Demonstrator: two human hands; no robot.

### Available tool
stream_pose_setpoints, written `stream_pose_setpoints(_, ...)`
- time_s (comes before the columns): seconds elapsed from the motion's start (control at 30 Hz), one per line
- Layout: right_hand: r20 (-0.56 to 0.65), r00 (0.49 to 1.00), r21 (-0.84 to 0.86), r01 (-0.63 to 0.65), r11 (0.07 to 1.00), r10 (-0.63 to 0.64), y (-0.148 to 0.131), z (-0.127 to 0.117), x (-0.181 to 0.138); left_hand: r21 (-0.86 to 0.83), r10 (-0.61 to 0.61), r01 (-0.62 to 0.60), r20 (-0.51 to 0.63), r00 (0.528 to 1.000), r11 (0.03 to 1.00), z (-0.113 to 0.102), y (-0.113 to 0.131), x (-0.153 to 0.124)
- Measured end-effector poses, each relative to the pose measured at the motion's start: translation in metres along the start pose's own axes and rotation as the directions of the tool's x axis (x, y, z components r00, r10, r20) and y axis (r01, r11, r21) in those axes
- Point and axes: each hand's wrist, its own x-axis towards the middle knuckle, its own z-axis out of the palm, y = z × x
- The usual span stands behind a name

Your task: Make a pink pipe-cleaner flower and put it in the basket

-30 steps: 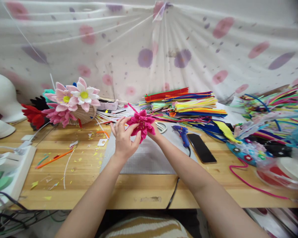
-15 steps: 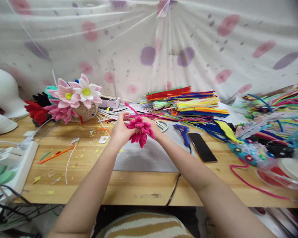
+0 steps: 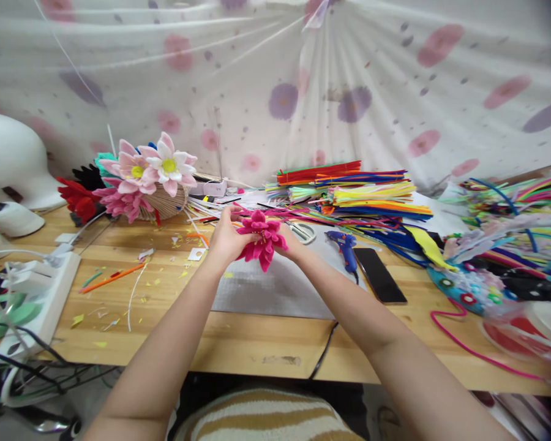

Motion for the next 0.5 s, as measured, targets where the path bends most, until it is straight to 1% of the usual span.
stream_pose_setpoints(0.07, 0.018, 0.999, -0.139, 0.038, 0.990, -0.036, -0.003, -0.008, 0.003, -0.100, -0.041, 0.041, 0.009, 0.999, 0.994, -0.006, -0.001, 0.004)
stream_pose_setpoints(0.13, 0.053, 0.993, -0.277, 0.115, 0.954, -0.104, -0.011, -0.020, 0.008, -0.207, -0.071, 0.065, -0.024, 0.997, 0.976, -0.013, -0.001, 0.008)
stream_pose_setpoints(0.2, 0.071, 0.984, -0.379, 0.180, 0.908, -0.166, -0.021, -0.035, 0.012, -0.276, -0.083, 0.048, -0.117, 0.990, 0.960, -0.021, -0.002, 0.010)
stream_pose_setpoints(0.27, 0.068, 0.980, -0.443, 0.198, 0.874, -0.187, -0.030, -0.048, 0.015, -0.335, -0.079, -0.001, -0.227, 0.971, 0.942, -0.026, -0.004, 0.006)
stream_pose_setpoints(0.33, 0.074, 0.985, -0.472, 0.174, 0.864, -0.158, -0.037, -0.055, 0.016, -0.399, -0.059, -0.064, -0.290, 0.955, 0.915, -0.027, -0.006, -0.002)
stream_pose_setpoints(0.37, 0.084, 0.988, -0.470, 0.155, 0.869, -0.131, -0.038, -0.057, 0.015, -0.420, -0.038, -0.093, -0.293, 0.955, 0.903, -0.026, -0.007, -0.006)
stream_pose_setpoints(0.43, 0.104, 0.992, -0.425, 0.109, 0.899, -0.071, -0.037, -0.058, 0.012, -0.413, 0.020, -0.124, -0.247, 0.969, 0.902, -0.022, -0.009, -0.016)
stream_pose_setpoints(0.5, 0.123, 0.992, -0.323, 0.064, 0.944, -0.025, -0.032, -0.056, 0.007, -0.411, 0.059, -0.123, -0.165, 0.984, 0.903, -0.019, -0.011, -0.023)
